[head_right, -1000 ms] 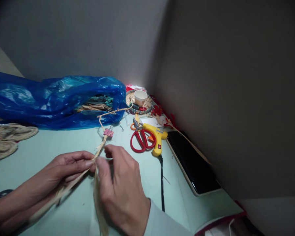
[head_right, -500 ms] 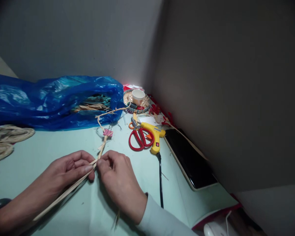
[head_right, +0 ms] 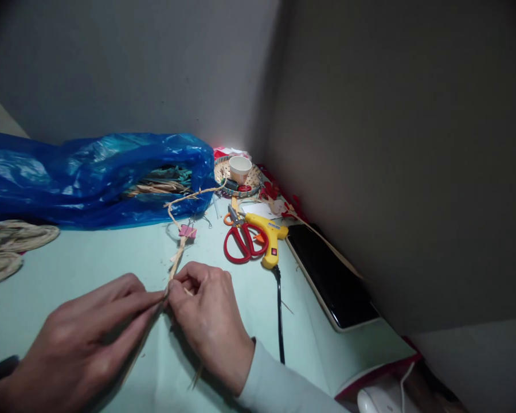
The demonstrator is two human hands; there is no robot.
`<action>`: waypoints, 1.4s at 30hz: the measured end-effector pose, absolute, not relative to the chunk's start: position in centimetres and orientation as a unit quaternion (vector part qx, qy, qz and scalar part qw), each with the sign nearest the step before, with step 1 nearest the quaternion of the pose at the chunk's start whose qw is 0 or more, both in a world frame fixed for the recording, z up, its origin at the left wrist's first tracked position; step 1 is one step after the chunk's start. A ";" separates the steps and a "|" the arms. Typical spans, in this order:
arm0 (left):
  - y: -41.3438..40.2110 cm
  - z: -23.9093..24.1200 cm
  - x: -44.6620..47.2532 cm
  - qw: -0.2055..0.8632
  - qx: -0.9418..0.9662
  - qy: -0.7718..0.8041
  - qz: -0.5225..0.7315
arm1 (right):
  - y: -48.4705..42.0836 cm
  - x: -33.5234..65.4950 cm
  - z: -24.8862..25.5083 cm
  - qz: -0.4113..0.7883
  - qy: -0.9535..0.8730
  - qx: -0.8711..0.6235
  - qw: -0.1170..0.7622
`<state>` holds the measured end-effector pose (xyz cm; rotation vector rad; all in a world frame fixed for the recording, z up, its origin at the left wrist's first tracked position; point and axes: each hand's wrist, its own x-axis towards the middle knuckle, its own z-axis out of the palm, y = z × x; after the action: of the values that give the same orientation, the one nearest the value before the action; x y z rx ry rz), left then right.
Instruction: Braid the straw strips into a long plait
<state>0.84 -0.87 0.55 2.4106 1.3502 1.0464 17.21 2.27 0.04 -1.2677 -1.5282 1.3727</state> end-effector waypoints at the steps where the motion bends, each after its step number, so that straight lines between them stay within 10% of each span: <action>1: -1.1 0.2 0.8 0.040 0.840 0.423 0.338 | 2.2 17.3 0.1 0.540 -0.588 -0.486 0.356; 8: -2.3 -0.9 0.1 -0.081 0.900 0.335 0.268 | 2.2 17.2 0.1 0.562 -0.580 -0.476 0.349; 22: 1.4 1.7 1.0 0.704 0.400 0.474 0.345 | 2.3 17.4 0.6 0.633 -0.523 -0.448 0.354; 42: 1.3 -0.2 0.4 0.701 0.363 0.529 0.310 | 1.9 18.5 0.1 0.556 -0.614 -0.501 0.251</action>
<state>0.36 1.26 -0.21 0.8073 1.1788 0.6901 18.53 1.85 0.10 -1.3619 -1.6716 1.5125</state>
